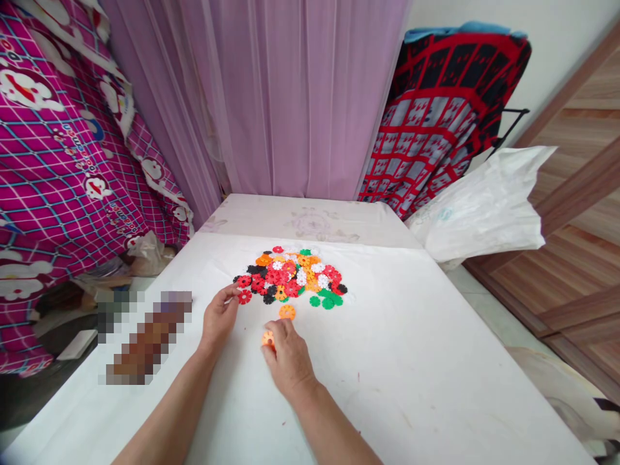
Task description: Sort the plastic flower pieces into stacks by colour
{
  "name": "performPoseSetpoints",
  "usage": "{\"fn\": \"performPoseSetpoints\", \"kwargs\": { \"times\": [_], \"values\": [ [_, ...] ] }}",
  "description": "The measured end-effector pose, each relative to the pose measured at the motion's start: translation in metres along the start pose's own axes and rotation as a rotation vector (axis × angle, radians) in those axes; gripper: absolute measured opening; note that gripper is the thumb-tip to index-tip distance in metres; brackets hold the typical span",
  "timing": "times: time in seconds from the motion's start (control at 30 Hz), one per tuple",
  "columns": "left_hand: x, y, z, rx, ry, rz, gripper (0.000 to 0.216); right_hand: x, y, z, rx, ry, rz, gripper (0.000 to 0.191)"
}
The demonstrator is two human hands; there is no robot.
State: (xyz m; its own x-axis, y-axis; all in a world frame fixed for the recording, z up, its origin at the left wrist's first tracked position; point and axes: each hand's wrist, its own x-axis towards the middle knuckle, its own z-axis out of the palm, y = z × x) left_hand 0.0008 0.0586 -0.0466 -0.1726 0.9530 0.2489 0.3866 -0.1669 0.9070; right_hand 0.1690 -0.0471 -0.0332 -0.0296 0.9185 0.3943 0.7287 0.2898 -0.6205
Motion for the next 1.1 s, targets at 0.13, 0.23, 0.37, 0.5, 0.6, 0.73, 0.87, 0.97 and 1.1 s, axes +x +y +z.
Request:
{"fn": "performPoseSetpoints", "kwargs": {
  "times": [0.13, 0.23, 0.37, 0.5, 0.6, 0.73, 0.87, 0.97, 1.1],
  "values": [
    [0.0, 0.0, 0.001, 0.003, 0.008, -0.013, 0.017, 0.012, 0.016, -0.008, 0.282, 0.1, 0.139, 0.021],
    [-0.001, 0.0, 0.001, -0.001, 0.002, -0.02, 0.017, 0.029, 0.036, -0.008, 0.479, 0.221, 0.331, 0.019],
    [-0.001, -0.001, 0.002, -0.005, -0.004, -0.022, 0.017, 0.044, 0.054, 0.0, 0.612, 0.259, 0.44, 0.022],
    [0.0, -0.001, 0.002, -0.018, -0.011, -0.03, 0.016, 0.049, 0.057, 0.005, 0.625, 0.299, 0.451, 0.026],
    [0.0, 0.0, 0.002, -0.016, -0.01, -0.033, 0.016, 0.05, 0.054, 0.006, 0.603, 0.296, 0.435, 0.024],
    [-0.001, 0.001, 0.002, -0.021, -0.002, -0.032, 0.016, 0.049, 0.052, 0.006, 0.516, 0.28, 0.388, 0.02],
    [0.0, -0.001, 0.002, -0.02, -0.004, -0.016, 0.017, 0.047, 0.054, 0.005, 0.382, 0.283, 0.352, 0.02],
    [0.0, -0.002, 0.002, -0.018, -0.002, -0.024, 0.016, 0.044, 0.053, -0.001, 0.274, 0.276, 0.287, 0.021],
    [0.0, -0.001, 0.002, -0.03, -0.002, -0.037, 0.016, 0.038, 0.046, -0.011, 0.005, 0.18, 0.132, 0.024]
  ]
}}
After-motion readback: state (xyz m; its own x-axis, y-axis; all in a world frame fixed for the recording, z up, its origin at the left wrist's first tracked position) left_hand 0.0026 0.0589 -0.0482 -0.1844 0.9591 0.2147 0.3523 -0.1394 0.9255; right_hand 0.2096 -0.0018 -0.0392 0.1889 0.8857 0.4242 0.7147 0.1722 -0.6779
